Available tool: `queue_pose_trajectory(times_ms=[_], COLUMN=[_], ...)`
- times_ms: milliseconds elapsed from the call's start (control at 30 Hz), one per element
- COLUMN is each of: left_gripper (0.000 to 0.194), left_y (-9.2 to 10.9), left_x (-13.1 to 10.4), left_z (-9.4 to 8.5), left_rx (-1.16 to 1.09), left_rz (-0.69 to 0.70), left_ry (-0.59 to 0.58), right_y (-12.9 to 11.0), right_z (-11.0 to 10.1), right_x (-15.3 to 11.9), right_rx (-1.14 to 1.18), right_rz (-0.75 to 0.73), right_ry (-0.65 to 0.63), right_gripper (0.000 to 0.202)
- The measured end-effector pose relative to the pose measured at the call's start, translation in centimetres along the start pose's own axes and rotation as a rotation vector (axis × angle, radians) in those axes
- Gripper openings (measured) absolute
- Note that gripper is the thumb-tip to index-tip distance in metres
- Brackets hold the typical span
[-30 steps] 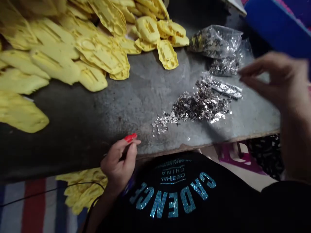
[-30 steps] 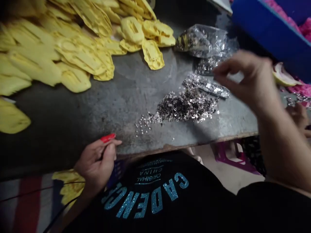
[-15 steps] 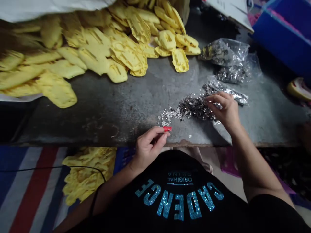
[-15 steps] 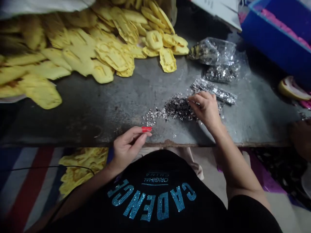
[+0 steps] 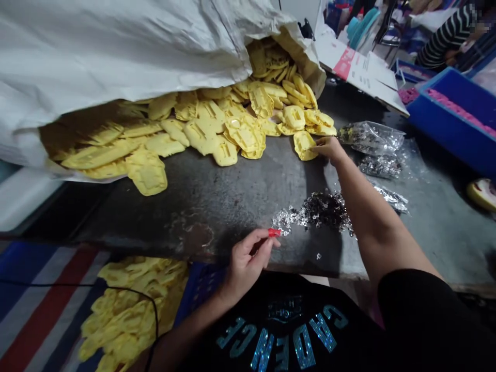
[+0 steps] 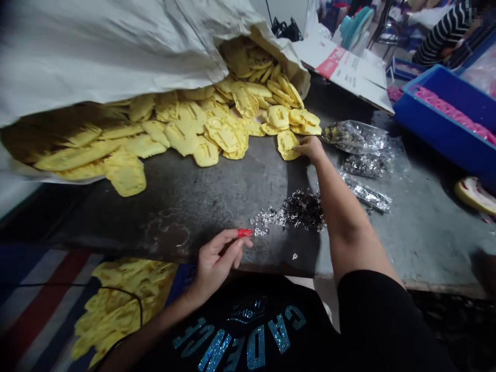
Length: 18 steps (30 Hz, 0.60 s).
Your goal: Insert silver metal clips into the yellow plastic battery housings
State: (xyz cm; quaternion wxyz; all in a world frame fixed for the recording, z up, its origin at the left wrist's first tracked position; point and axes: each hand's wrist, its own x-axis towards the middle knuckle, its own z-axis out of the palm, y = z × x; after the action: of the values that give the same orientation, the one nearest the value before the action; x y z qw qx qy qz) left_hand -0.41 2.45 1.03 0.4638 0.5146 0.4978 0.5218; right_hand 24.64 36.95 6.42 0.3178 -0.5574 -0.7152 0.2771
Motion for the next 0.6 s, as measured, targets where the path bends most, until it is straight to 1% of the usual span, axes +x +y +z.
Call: queue_pose_trajectory(times_ms=[67,100,167,200,233,267,300,333,367,400,433,467,500,533,567,600], left_gripper=[0.029,0.030,0.034,0.041,0.051,0.065,0.078,0.088,0.090,0.085,0.075,0.067,0.063,0.062,0.061,0.060], left_y=[0.7,1.1,1.6,1.7,1.7,1.6,1.4,1.3,1.2,1.3,1.4,1.7,2.1,2.5,3.1,3.6], left_x=[0.7,1.1,1.6,1.7,1.7,1.6,1.3,0.9,0.5,0.0,-0.4,-0.9,-1.4,-1.9,-2.4,-3.0], left_z=[0.0,0.1,0.5,0.8,1.0,1.2,1.3,1.3,1.2,0.9,0.5,0.0,-0.5,-1.0,-1.5,-1.8], left_rx=[-0.064,-0.090,-0.134,-0.149,-0.139,-0.082,0.037,0.208,0.405,0.589,0.727,0.799,0.814,0.783,0.718,0.626], left_rz=[-0.055,-0.079,-0.117,-0.119,-0.088,-0.011,0.116,0.267,0.419,0.550,0.642,0.714,0.754,0.762,0.722,0.625], left_ry=[-0.005,-0.008,-0.020,-0.026,-0.020,-0.005,0.019,0.038,0.040,0.021,-0.029,-0.089,-0.152,-0.208,-0.236,-0.235], right_y=[-1.4,-2.3,-4.3,-5.2,-6.1,-6.8,-7.5,-8.1,-8.5,-8.9,-9.3,-9.5,-9.6,-9.5,-9.3,-8.8], right_z=[-0.7,-1.1,-1.9,-2.2,-2.2,-2.0,-1.5,-0.7,0.3,1.4,2.5,3.4,4.0,4.3,4.1,3.6], right_x=[-2.1,-3.8,-8.4,-11.1,-14.0,-16.9,-19.8,-22.6,-25.1,-27.4,-29.3,-31.0,-32.4,-33.5,-34.5,-35.3], right_rx=[0.069,0.108,0.196,0.310,0.409,0.496,0.581,0.672,0.760,0.839,0.917,0.992,1.060,1.109,1.129,1.099], right_rz=[0.037,0.043,0.008,-0.033,-0.057,-0.056,-0.025,0.025,0.081,0.142,0.205,0.252,0.270,0.256,0.208,0.141], right_ry=[-0.052,-0.073,-0.104,-0.131,-0.148,-0.134,-0.122,-0.130,-0.141,-0.176,-0.216,-0.263,-0.312,-0.364,-0.408,-0.429], right_gripper=[0.030,0.031,0.036,0.040,0.043,0.045,0.045,0.046,0.048,0.049,0.049,0.050,0.052,0.053,0.055,0.058])
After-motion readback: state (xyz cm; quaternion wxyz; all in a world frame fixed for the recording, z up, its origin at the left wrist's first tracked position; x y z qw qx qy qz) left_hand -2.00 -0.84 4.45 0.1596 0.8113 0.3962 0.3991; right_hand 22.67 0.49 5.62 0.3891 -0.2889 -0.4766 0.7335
